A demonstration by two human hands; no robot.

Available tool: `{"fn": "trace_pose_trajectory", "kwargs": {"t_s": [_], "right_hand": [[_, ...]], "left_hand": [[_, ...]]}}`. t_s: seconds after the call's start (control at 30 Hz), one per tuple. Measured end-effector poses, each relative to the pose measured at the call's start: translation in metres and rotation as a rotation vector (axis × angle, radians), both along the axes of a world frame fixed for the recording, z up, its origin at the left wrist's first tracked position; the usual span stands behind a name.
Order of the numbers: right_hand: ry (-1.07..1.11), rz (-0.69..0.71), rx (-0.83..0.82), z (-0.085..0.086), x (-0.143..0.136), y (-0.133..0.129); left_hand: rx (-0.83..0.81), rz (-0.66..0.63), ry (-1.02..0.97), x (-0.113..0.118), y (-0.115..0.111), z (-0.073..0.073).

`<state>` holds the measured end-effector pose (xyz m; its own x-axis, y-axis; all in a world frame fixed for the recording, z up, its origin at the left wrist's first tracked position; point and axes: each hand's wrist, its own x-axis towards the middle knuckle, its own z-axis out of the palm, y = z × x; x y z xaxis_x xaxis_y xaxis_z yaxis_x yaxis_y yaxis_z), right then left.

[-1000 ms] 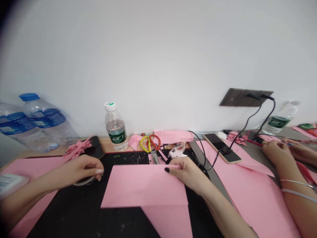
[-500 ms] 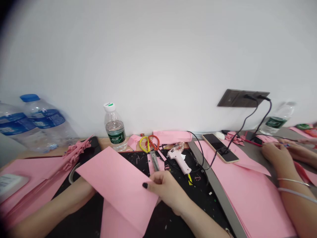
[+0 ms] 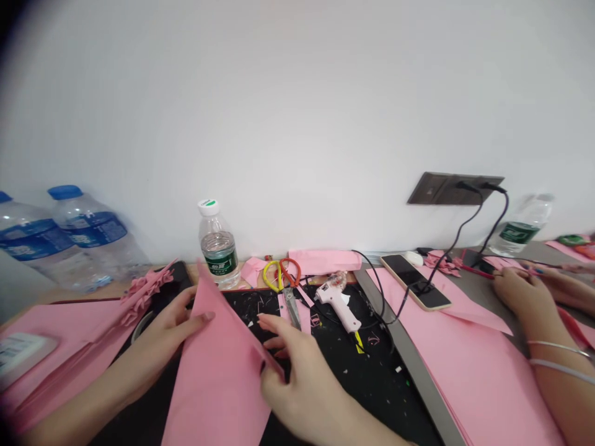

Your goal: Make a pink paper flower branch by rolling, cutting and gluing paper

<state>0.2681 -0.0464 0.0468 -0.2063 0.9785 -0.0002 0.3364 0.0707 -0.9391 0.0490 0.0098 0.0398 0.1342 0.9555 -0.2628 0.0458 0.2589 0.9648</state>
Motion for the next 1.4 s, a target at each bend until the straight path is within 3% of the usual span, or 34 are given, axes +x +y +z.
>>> {"fn": "trace_pose_trajectory", "kwargs": {"t_s": [0.23, 0.43, 0.7, 0.8, 0.93, 1.07, 1.2, 1.4], "right_hand": [[0.449, -0.129, -0.165, -0.014, 0.015, 0.025], [0.653, -0.136, -0.248, -0.026, 0.018, 0.03], [0.6, -0.182, -0.204, -0.025, 0.029, 0.035], [0.523, -0.23, -0.215, -0.023, 0.033, 0.037], [0.398, -0.322, -0.199, -0.024, 0.037, 0.04], [0.375, -0.256, -0.164, -0.025, 0.042, 0.042], [0.273, -0.211, -0.158, -0.024, 0.045, 0.04], [0.322, -0.127, -0.307, -0.022, 0.047, 0.034]], "left_hand": [[-0.092, -0.016, -0.258, 0.0, -0.006, -0.003], [-0.056, 0.002, -0.285, 0.005, -0.007, -0.01], [0.142, 0.14, -0.198, 0.002, 0.002, -0.023], [0.176, 0.035, -0.147, -0.004, 0.004, -0.027], [0.155, -0.097, 0.076, -0.013, 0.005, -0.029], [0.124, -0.122, 0.217, -0.015, 0.006, -0.032], [0.063, -0.066, 0.158, -0.014, 0.005, -0.037], [0.026, 0.039, 0.148, -0.013, 0.001, -0.031]]}}
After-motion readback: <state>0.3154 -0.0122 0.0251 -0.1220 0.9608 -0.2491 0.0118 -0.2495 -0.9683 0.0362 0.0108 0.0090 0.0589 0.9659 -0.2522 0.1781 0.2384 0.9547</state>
